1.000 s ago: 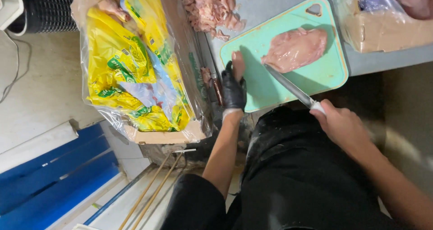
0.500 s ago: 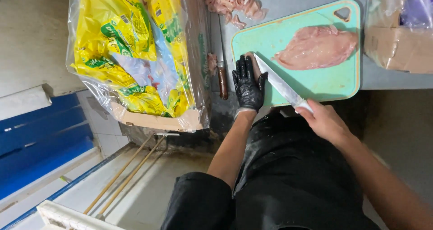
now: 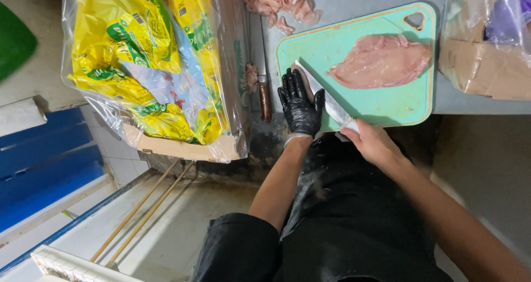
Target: The person is slicing raw chicken fillets on a cutting board using a large knife in a food processing environment.
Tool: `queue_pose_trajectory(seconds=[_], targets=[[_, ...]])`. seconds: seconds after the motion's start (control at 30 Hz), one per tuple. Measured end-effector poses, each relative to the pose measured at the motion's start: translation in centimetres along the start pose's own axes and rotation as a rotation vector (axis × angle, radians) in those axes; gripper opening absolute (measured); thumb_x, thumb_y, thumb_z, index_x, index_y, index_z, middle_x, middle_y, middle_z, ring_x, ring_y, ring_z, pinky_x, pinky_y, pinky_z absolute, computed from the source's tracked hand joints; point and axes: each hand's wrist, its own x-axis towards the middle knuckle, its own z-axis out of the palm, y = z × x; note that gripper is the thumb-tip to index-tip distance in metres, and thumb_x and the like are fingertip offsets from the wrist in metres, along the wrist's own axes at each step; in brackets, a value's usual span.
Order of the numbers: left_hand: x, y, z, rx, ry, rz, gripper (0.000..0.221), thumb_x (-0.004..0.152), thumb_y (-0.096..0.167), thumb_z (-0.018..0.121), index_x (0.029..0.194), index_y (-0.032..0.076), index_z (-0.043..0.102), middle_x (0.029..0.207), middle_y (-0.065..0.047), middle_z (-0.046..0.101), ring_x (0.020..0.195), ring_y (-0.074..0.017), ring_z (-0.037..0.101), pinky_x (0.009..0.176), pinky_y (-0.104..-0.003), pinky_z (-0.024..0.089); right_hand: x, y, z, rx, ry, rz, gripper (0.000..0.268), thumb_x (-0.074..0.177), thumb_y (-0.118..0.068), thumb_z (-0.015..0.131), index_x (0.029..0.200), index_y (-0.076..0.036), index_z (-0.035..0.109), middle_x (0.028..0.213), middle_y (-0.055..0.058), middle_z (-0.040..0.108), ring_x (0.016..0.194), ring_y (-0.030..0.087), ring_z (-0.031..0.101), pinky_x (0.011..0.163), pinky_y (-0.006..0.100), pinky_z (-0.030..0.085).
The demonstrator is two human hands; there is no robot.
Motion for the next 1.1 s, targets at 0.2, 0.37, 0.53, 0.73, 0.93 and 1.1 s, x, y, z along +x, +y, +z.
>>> queue_pose_trajectory(seconds=[0.2, 0.37, 0.53, 0.73, 0.93, 1.1], targets=[[-0.6, 0.7, 0.6, 0.031, -0.002, -0.013, 0.093, 0.098, 0.061, 0.052, 0.165, 0.003, 0.023, 0.172, -0.022, 0.026, 0.161, -0.0393, 0.024, 0.13, -0.061, 0.023, -1.7, 1.9, 0.0, -0.093, 0.009, -0.017, 0.062, 0.103, -0.065, 0.052, 0.093, -0.005, 0.053, 0.08, 0.03, 0.067, 0.083, 0.048, 0.071, 0.063, 0.048, 0.056], [-0.9, 0.6, 1.2, 0.071, -0.031, -0.016, 0.098, 0.094, 0.061, 0.054, 0.165, 0.001, 0.023, 0.172, -0.023, 0.026, 0.161, -0.0415, 0.025, 0.129, -0.06, 0.024, -2.5, 3.3, -0.6, -0.125, -0.026, -0.015, 0.063, 0.1, -0.069, 0.05, 0.098, -0.006, 0.053, 0.081, 0.029, 0.07, 0.085, 0.047, 0.073, 0.063, 0.048, 0.057], [-1.2, 1.1, 1.0, 0.103, -0.031, 0.005, 0.094, 0.096, 0.057, 0.054, 0.165, 0.001, 0.023, 0.172, -0.024, 0.024, 0.161, -0.0434, 0.023, 0.13, -0.06, 0.022, -3.9, 3.3, -1.8, -0.144, -0.095, 0.045, 0.055, 0.102, -0.063, 0.05, 0.097, -0.009, 0.057, 0.077, 0.022, 0.073, 0.078, 0.04, 0.075, 0.063, 0.045, 0.057], [-1.3, 1.6, 0.4, 0.191, -0.034, 0.026, 0.089, 0.099, 0.057, 0.048, 0.165, 0.002, 0.024, 0.173, -0.022, 0.025, 0.161, -0.0434, 0.022, 0.13, -0.058, 0.024, -5.4, 3.6, -3.0, -0.053, -0.131, 0.067, 0.051, 0.103, -0.057, 0.054, 0.092, -0.008, 0.061, 0.072, 0.019, 0.074, 0.07, 0.036, 0.076, 0.06, 0.039, 0.056], [-1.4, 1.5, 0.6, 0.229, -0.042, 0.026, 0.089, 0.099, 0.056, 0.048, 0.166, 0.002, 0.022, 0.173, -0.021, 0.025, 0.161, -0.0435, 0.023, 0.13, -0.058, 0.024, -7.5, 5.5, -2.7, -0.044, -0.131, 0.048, 0.052, 0.101, -0.057, 0.056, 0.097, -0.006, 0.061, 0.08, 0.024, 0.076, 0.077, 0.04, 0.077, 0.063, 0.045, 0.057], [-0.9, 1.5, -0.7, 0.081, -0.008, 0.006, 0.081, 0.099, 0.045, 0.054, 0.167, 0.009, 0.029, 0.168, -0.017, 0.037, 0.15, -0.043, 0.041, 0.118, -0.058, 0.038, -10.8, 3.3, -4.7, -0.177, -0.083, 0.039, 0.043, 0.106, -0.049, 0.051, 0.103, -0.01, 0.067, 0.08, 0.016, 0.08, 0.076, 0.031, 0.08, 0.068, 0.04, 0.061]])
